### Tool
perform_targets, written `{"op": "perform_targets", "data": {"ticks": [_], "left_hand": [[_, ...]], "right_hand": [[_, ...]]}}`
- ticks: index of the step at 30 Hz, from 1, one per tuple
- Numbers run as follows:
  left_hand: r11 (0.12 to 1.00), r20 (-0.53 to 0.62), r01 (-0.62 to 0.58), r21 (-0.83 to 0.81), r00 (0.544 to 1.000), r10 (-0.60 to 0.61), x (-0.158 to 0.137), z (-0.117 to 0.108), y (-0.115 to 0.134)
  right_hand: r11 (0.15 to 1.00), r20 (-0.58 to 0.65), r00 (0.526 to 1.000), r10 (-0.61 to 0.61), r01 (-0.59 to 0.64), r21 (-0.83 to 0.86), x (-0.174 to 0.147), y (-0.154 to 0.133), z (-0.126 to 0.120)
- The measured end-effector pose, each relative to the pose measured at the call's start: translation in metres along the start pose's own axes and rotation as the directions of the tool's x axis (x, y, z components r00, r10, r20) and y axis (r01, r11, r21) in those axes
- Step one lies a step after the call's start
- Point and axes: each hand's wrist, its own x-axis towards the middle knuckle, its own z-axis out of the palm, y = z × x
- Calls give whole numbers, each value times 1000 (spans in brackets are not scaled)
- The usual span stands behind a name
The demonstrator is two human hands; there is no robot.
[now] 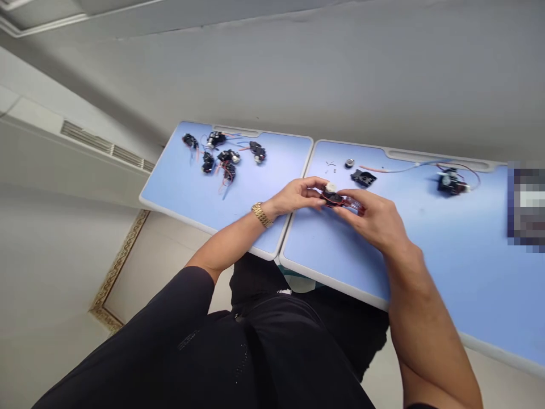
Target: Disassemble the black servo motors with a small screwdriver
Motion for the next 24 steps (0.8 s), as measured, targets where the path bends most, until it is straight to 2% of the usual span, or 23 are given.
{"op": "perform_targets", "data": {"ticks": [6, 13, 17, 20, 24], "left_hand": [[996, 21, -8, -87, 1000, 10, 2, 1, -1], [997, 37, 7, -71, 999, -4, 2, 5, 6], [996, 29, 35, -80, 999, -33, 2, 7, 9], [996, 31, 44, -75, 999, -42, 0, 7, 11], [998, 20, 45, -38, 999, -44, -2, 7, 15]], "right_hand": [[998, -54, 996, -70, 69, -16, -1, 2, 2], [982, -143, 973, -183, 187, 13, 1, -2, 4], [978, -171, 964, -204, 208, 6, 1, -6, 4], [977, -151, 966, -209, 212, 5, 1, -3, 3], [973, -54, 972, -227, 229, 32, 1, 1, 0]]}}
